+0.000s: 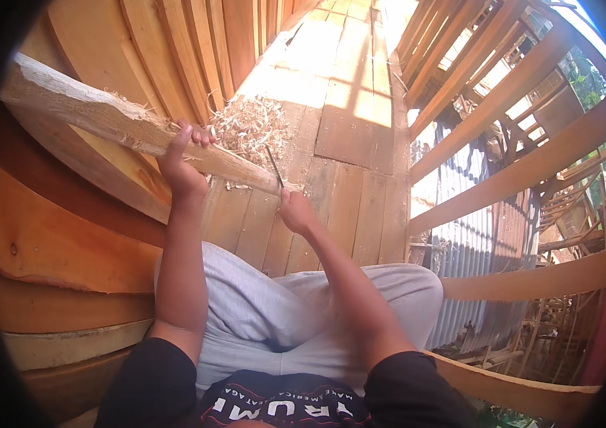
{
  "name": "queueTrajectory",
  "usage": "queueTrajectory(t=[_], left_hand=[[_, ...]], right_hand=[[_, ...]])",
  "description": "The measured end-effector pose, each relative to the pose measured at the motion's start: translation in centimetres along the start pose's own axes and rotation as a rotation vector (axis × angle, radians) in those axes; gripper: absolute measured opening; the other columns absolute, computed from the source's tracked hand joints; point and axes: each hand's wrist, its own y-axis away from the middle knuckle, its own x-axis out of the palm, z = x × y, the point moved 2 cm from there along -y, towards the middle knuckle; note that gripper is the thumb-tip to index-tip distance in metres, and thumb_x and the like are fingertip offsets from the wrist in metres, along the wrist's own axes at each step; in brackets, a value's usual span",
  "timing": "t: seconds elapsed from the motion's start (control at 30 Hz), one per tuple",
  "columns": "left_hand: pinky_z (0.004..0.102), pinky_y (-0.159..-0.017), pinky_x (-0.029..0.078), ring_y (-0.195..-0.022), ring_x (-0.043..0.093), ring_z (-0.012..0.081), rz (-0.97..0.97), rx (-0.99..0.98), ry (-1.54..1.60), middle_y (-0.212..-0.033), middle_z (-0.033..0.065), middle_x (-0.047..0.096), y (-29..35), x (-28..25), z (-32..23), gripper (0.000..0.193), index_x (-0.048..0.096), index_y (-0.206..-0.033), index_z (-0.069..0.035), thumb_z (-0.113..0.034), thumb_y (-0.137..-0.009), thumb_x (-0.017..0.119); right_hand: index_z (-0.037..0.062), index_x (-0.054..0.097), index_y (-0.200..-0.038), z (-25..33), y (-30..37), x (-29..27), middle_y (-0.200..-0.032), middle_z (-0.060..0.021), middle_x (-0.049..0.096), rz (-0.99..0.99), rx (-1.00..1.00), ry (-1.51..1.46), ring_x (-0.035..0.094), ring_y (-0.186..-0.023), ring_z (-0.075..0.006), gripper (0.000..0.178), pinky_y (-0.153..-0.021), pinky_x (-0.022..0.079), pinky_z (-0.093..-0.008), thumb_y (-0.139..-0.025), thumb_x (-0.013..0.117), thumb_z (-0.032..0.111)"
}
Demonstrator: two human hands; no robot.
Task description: The person sits cross-legged on a wooden floor and uses a knife to carve a long piece of wood. They hold the wood with their left hand and repeatedly shave off thin layers with the knife in their right hand, creating wood shavings that accumulate on the floor.
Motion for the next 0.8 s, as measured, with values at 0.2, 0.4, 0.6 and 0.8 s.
queueTrajectory(t=[0.2, 0.4, 0.6, 0.8], left_hand=[[0.0356, -0.073, 0.047, -0.068, 0.05, 0.0163, 0.161, -0.061, 0.038, -0.071, 0.0043, 0.047, 0.5, -0.1, 0.0, 0.017, 0.051, -0.088, -0.005, -0.017, -0.081, 0.061], [0.0369, -0.077, 0.047, -0.071, 0.051, 0.0175, 0.333, -0.09, 0.106, -0.075, 0.0059, 0.05, 1.4, 0.7, 0.5, 0.02, 0.05, -0.089, -0.005, -0.019, -0.08, 0.062], [0.0383, -0.079, 0.047, -0.072, 0.051, 0.018, 0.446, -0.068, 0.111, -0.076, 0.0065, 0.05, 1.6, 0.8, 0.2, 0.021, 0.051, -0.09, -0.005, -0.02, -0.08, 0.062], [0.0381, -0.078, 0.046, -0.073, 0.051, 0.0185, 0.362, -0.08, 0.133, -0.075, 0.006, 0.049, 1.4, 0.5, 0.5, 0.02, 0.05, -0.09, -0.006, -0.021, -0.08, 0.061]], right_hand=[[-0.0091, 0.062, -0.089, 1.3, 1.4, -1.4, -0.092, -0.035, 0.062, -0.001, 0.127, 0.113, 0.061, -0.091, -0.0486, 0.052, -0.083, 0.046, -0.0533, -0.101, 0.038, 0.036], [-0.0088, 0.063, -0.085, -0.8, 1.4, -1.8, -0.089, -0.0354, 0.062, -0.041, 0.122, 0.143, 0.06, -0.089, -0.0499, 0.051, -0.081, 0.045, -0.053, -0.1, 0.039, 0.034], [-0.0086, 0.062, -0.09, -0.7, 1.2, -1.6, -0.091, -0.0356, 0.061, 0.035, 0.144, 0.133, 0.059, -0.091, -0.0511, 0.047, -0.082, 0.045, -0.0524, -0.1, 0.039, 0.031], [-0.0114, 0.061, -0.1, -2.7, 1.5, -1.4, -0.096, -0.0362, 0.062, -0.017, 0.19, 0.063, 0.059, -0.097, -0.0499, 0.045, -0.086, 0.046, -0.0522, -0.1, 0.039, 0.028]])
